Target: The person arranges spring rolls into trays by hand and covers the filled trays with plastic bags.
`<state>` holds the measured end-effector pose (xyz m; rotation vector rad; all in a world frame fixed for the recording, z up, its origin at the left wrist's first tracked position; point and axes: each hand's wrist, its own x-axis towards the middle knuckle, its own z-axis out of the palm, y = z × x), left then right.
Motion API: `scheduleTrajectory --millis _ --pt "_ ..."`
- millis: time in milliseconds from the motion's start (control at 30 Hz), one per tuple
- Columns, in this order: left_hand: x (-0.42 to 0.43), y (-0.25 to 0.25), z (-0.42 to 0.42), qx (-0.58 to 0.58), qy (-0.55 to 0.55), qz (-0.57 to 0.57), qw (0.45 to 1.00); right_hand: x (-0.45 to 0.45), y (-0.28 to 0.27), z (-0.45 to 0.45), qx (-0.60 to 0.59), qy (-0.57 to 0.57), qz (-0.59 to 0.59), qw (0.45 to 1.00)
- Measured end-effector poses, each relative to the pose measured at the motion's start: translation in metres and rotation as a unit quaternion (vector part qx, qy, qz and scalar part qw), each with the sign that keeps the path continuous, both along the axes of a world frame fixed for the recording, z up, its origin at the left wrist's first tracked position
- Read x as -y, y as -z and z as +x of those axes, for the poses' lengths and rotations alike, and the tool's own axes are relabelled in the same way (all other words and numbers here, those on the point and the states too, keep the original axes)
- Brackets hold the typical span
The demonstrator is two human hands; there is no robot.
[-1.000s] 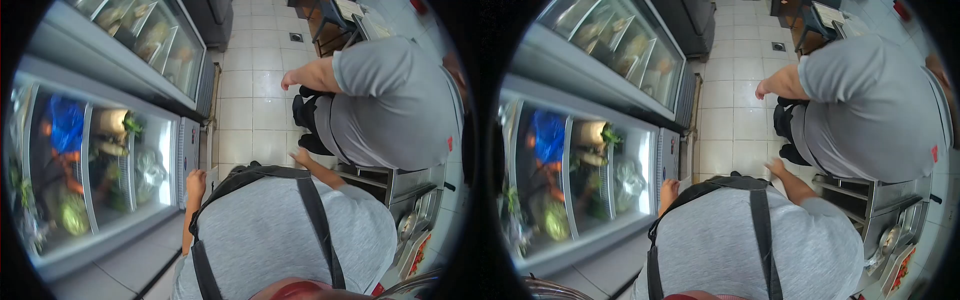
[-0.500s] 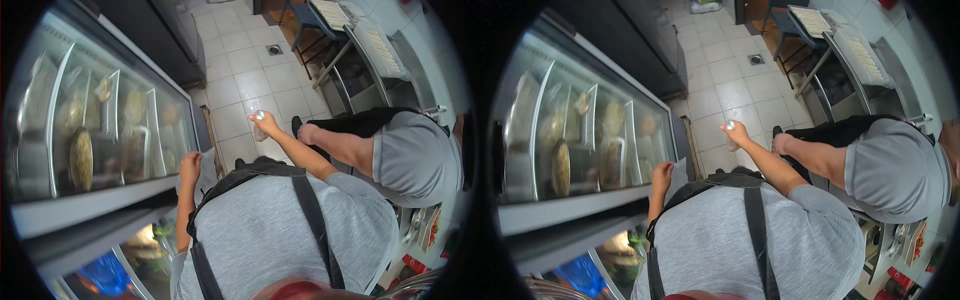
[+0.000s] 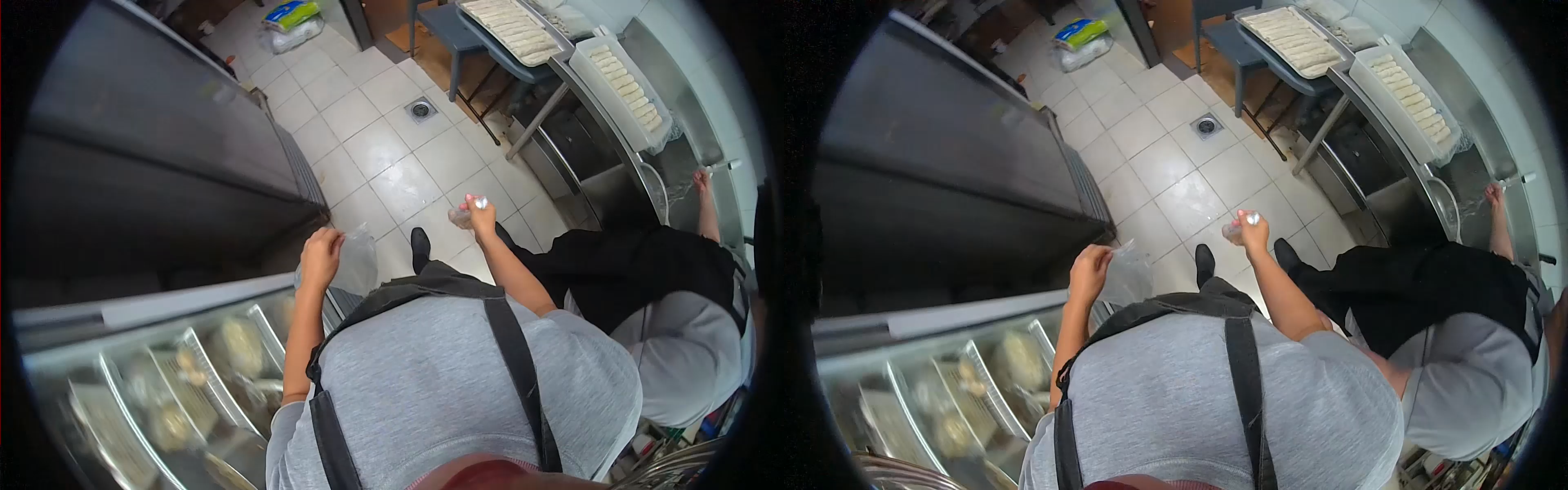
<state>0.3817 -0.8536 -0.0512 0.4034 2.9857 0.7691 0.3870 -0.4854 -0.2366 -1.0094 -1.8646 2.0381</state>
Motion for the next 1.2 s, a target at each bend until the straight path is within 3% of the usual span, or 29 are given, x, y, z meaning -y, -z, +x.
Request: scheduleTrajectory --millis 67,133,233,333,433,567,700,800,967,1033,1200 --pt "0.001 -0.014 -0.039 0.05 -0.036 0.013 0.998 -0.015 -0.001 -0.032 0.014 -0.011 0.07 0.997" --pt "0.011 -0.014 -0.084 0.0 -0.026 -0.001 1.0 -0.038 -0.007 -0.076 0.028 -0.055 0.211 0.976" --pt "0.021 -0.011 -0.148 -0.01 -0.045 -0.004 0.999 -0.071 -0.033 -0.137 0.078 -0.122 0.282 0.948" --pt "0.007 -0.014 -0.21 -0.032 -0.046 0.006 0.998 -0.11 -0.069 -0.198 0.041 -0.144 0.264 0.953" --pt "-0.001 -0.009 -0.283 -0.029 -0.047 0.015 0.998 -0.14 -0.091 -0.26 -0.008 -0.088 0.201 0.976" --pt "-0.038 -0.005 -0.394 -0.028 -0.035 0.016 0.999 -0.182 -0.165 -0.331 0.006 -0.064 0.048 0.997" --pt "-0.092 -0.006 -0.517 -0.031 0.006 0.054 0.998 -0.229 -0.202 -0.397 0.043 -0.001 0.009 0.999" --pt "-0.149 -0.006 -0.597 -0.034 0.07 0.068 0.995 -0.273 -0.227 -0.441 -0.003 0.041 0.009 0.999" --pt "-0.248 -0.051 -0.692 -0.045 0.182 0.062 0.98 -0.373 -0.263 -0.5 -0.058 0.176 0.032 0.982" --pt "-0.29 -0.058 -0.716 -0.048 0.206 0.079 0.974 -0.442 -0.245 -0.526 -0.107 0.206 0.009 0.973" --pt "-0.363 -0.08 -0.746 -0.055 0.178 0.116 0.976 -0.575 -0.221 -0.603 -0.097 0.238 0.13 0.958"
